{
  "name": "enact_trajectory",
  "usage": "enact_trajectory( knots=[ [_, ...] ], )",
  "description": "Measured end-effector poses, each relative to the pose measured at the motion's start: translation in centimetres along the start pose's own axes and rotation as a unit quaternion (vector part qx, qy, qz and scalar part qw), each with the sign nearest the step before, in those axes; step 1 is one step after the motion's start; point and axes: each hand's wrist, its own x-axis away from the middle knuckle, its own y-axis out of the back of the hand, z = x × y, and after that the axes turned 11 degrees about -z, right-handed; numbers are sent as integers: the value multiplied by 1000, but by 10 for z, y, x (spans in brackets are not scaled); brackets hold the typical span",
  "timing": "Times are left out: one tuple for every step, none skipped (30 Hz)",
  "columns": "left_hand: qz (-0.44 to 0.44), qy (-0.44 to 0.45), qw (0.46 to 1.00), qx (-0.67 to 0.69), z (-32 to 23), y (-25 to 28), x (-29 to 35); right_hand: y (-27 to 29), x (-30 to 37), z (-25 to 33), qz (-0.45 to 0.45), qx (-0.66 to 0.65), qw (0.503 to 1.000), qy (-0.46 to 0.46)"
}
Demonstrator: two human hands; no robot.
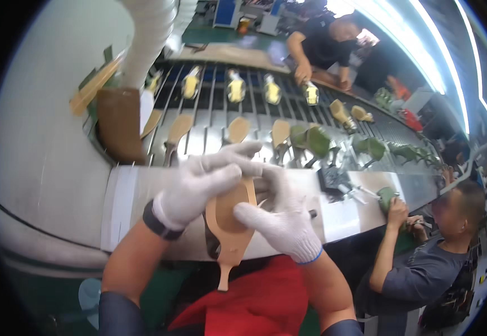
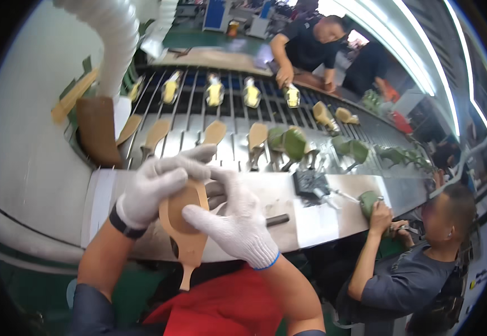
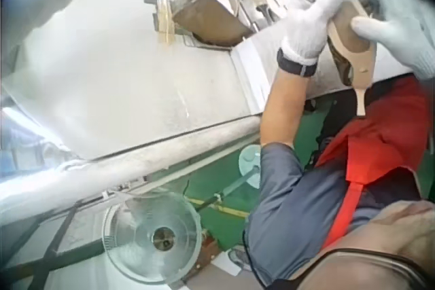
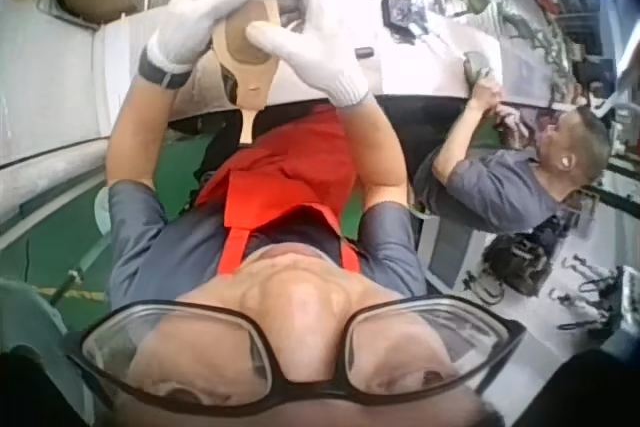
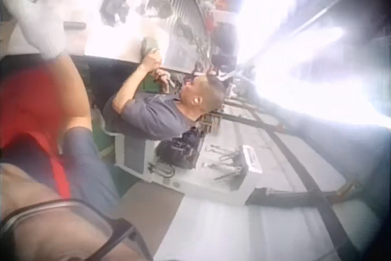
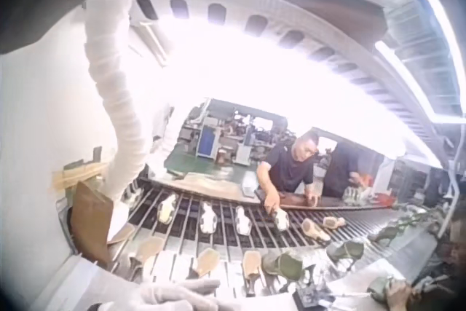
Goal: The person assembles high-heeled shoes by taking shoe uppers and soles from a conveyor, pressing each sole onto a shoe upper by hand, hammering the edges and heel with a hammer, and placing the shoes onto the conveyor.
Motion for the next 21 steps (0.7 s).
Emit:
enact_trajectory(
  knots=[
    [18,-53,996,-65,13,-3,1,10,-10,-2,77,3,997,2],
    [-5,-70,995,-69,23,-9,1,19,-16,-1,101,-15,995,7],
    [-31,-83,993,-73,34,-12,4,24,-21,-1,125,-34,991,8],
    [-27,-88,993,-75,46,-7,11,35,-20,-5,123,-33,992,14],
    [-96,-18,995,-28,60,5,22,53,-13,-13,97,-40,992,-75],
    [-165,54,985,18,74,19,37,66,-2,-21,70,-48,983,-164],
    [-219,132,965,59,90,36,52,73,14,-29,68,-48,983,-162],
    [-219,122,967,46,107,45,74,77,31,-38,10,-147,962,-230],
    [-215,110,970,35,123,49,92,80,50,-50,-50,-241,924,-292],
    [-287,22,954,-86,126,31,95,74,73,-67,-63,-294,908,-290],
    [-352,-67,912,-200,129,14,95,59,96,-82,-76,-344,891,-288],
    [-416,-25,905,-87,130,13,89,48,113,-88,-57,-365,875,-312],
    [-418,-23,904,-88,124,19,81,37,122,-86,-36,-385,858,-338],
    [-367,6,929,-54,114,31,69,24,132,-81,-77,-311,876,-360],
    [-314,37,949,-21,103,44,63,24,135,-83,-77,-313,874,-363],
    [-298,-64,927,-220,108,56,50,24,132,-87,-4,-143,945,-295],
    [-251,-124,922,-268,109,61,43,24,130,-89,70,32,974,-213],
    [-200,-99,943,-246,103,58,39,22,115,-67,91,157,965,-189],
    [-149,-73,960,-224,96,53,39,18,102,-54,89,155,965,-194],
    [-151,-67,960,-224,91,48,41,13,90,-45,83,204,971,-95],
    [-124,-73,964,-225,88,41,42,9,76,-36,75,248,966,2]
  ],
)
